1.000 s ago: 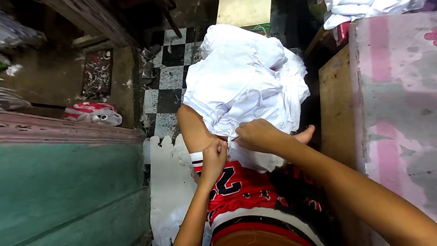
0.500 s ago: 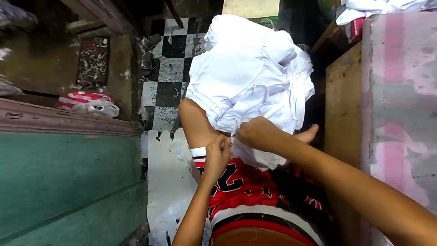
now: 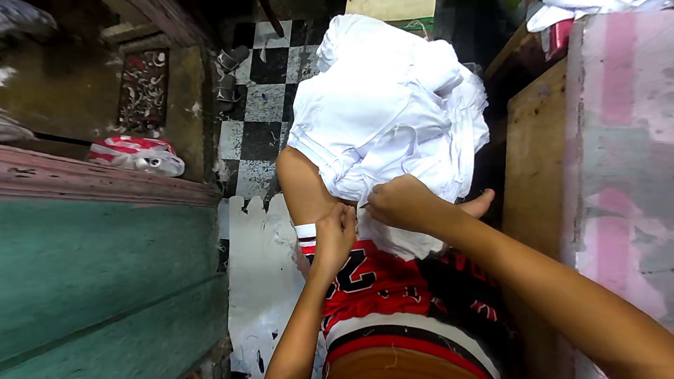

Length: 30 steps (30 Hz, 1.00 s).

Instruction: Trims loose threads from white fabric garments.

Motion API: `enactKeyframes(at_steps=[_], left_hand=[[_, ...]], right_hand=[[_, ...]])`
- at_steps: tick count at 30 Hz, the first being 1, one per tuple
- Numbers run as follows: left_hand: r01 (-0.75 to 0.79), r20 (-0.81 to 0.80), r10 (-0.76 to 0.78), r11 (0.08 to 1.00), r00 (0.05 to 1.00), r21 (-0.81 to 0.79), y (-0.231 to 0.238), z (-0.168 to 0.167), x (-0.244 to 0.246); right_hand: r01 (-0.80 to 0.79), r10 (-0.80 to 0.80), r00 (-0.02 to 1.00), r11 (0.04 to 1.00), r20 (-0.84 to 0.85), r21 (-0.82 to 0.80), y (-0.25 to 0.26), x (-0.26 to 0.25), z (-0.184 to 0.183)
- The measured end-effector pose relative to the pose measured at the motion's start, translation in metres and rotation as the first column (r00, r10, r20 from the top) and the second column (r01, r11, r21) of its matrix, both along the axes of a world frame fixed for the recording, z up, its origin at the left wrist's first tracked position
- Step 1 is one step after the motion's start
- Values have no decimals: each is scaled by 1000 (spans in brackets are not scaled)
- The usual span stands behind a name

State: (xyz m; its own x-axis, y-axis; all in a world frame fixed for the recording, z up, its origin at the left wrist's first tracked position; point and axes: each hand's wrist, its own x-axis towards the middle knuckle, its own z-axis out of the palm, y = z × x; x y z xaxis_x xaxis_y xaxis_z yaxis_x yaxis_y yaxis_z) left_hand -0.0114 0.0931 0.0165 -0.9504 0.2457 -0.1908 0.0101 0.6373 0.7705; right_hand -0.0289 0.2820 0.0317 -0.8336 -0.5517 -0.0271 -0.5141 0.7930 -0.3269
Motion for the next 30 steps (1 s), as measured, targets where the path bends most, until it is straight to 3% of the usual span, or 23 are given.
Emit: enactKeyframes(at_steps=[3, 8, 15, 19, 24, 27, 30], left_hand=[[44, -45, -46, 998, 998, -48, -10, -4, -4], [157, 122, -140, 977, 983, -147, -8, 0, -9], [79, 158, -51, 982, 986, -175, -11, -3, -12], [35, 122, -31, 999, 992, -30, -19, -7, -9], [-33, 195, 6, 990, 981, 138, -18, -9, -8], [-159, 365, 57, 953, 929, 257, -8, -1, -6], [-370, 604, 26, 812, 796, 452, 1, 7, 0]], right_hand=[[81, -84, 994, 995, -65, -51, 14, 4, -7], [185, -184, 982, 982, 48, -37, 30, 20, -10], [189, -185, 982, 974, 48, -121, 21, 34, -18], [210, -213, 977, 951, 10, -226, 9, 33, -19], [279, -294, 955, 872, 24, -401, -9, 42, -39], [269, -309, 951, 836, -5, -477, -6, 47, -46], [230, -288, 957, 833, -39, -503, 7, 55, -49]])
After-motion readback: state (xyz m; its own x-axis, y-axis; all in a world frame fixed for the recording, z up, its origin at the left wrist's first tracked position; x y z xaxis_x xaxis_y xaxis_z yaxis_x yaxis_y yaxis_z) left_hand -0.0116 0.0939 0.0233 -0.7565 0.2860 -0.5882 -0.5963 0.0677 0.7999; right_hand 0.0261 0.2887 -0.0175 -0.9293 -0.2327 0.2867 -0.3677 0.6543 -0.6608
